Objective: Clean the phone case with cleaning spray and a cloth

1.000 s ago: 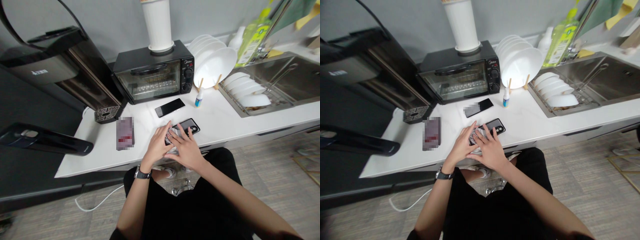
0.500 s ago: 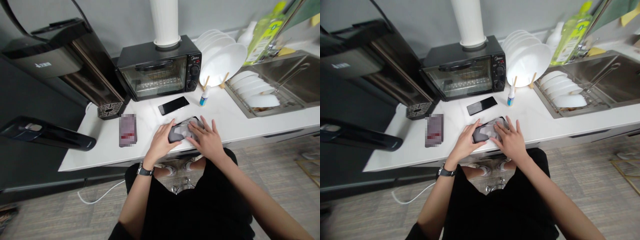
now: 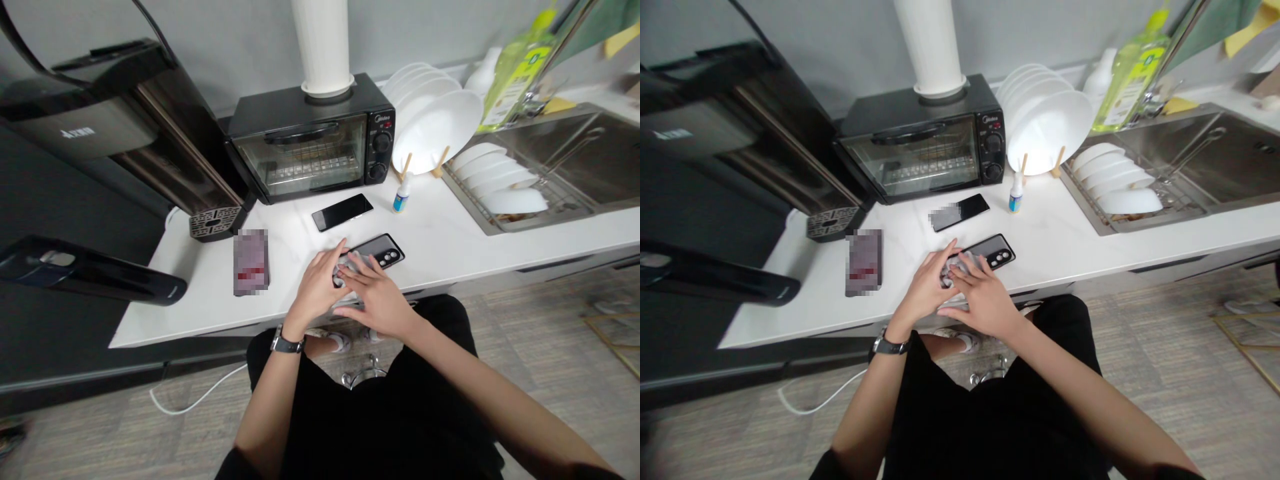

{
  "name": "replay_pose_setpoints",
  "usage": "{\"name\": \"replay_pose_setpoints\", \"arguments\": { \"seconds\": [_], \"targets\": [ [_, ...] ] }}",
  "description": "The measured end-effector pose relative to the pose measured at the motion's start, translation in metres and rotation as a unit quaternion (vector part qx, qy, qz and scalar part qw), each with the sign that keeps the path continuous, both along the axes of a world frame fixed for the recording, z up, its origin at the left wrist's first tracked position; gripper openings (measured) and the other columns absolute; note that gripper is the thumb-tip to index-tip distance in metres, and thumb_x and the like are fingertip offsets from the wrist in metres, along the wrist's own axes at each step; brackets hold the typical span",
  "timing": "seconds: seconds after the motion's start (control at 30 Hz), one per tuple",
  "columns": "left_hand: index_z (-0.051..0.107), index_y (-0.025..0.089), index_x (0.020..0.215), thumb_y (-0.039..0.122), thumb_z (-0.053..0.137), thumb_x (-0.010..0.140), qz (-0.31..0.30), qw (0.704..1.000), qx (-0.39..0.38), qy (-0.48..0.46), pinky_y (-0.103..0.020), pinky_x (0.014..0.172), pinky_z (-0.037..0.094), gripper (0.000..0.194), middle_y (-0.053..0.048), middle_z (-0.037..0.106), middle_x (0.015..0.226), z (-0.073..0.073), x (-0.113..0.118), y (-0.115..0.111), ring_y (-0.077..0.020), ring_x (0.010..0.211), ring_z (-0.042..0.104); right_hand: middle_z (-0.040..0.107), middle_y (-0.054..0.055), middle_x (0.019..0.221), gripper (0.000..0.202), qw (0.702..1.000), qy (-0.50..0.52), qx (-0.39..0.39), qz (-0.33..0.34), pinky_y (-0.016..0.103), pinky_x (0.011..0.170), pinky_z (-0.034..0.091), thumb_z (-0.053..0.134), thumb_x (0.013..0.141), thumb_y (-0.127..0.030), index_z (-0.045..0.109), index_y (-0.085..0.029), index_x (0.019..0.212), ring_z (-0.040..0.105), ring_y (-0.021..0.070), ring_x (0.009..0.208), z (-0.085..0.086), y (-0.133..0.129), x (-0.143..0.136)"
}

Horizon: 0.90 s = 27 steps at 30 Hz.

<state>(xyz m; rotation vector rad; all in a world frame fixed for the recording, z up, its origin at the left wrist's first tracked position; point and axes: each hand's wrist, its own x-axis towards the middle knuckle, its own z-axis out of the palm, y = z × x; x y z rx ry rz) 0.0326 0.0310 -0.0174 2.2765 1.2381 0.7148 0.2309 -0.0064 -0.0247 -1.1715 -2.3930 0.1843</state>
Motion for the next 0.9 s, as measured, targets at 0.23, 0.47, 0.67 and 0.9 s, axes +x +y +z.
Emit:
{"name": "replay_pose_setpoints", "arguments": {
  "seconds": [0.23,0.47,0.67,0.9],
  "targets": [
    [0.024,0.032,0.167,0.037,0.084,0.085,0.009,1.000,-0.003,0.013,-0.047,0.118,0.042,0.101,-0.008,0.056,0.155,-0.002,0.001,0.000,-0.0298,0.138,0.052,0.065,0.008,0.148,0.054,0.993,-0.036,0.019,-0.108,0.073,0.125,0.025,0.049,0.106,-0.056,0.064,-0.021,0.144,0.037,0.0403,0.155,-0.004,0.028,0.051],
    [0.023,0.031,0.167,0.039,0.078,0.090,-0.003,1.000,0.007,0.028,-0.049,0.118,0.040,0.095,-0.009,0.056,0.156,0.000,0.005,0.001,-0.0307,0.138,0.052,0.064,0.014,0.149,0.058,0.988,0.008,0.013,-0.154,0.071,0.124,0.027,0.046,0.106,-0.059,0.068,-0.014,0.136,0.042,0.0403,0.153,-0.004,0.005,0.020],
    [0.025,0.029,0.167,0.033,0.072,0.093,-0.004,0.999,0.009,0.034,-0.048,0.115,0.045,0.088,-0.012,0.057,0.152,-0.002,0.000,0.000,-0.0313,0.135,0.053,0.067,0.006,0.146,0.052,0.999,-0.001,-0.022,-0.031,0.070,0.126,0.026,0.047,0.106,-0.058,0.069,-0.024,0.139,0.038,0.0347,0.157,0.003,0.011,0.004],
    [0.023,0.032,0.167,0.043,0.079,0.089,0.006,0.999,0.014,0.047,-0.050,0.117,0.040,0.097,-0.009,0.056,0.156,0.000,0.007,0.000,-0.0315,0.138,0.052,0.068,0.012,0.144,0.050,0.984,-0.026,0.038,-0.170,0.072,0.125,0.026,0.049,0.106,-0.052,0.070,-0.017,0.136,0.043,0.0404,0.152,0.000,0.020,0.056]
  ]
}}
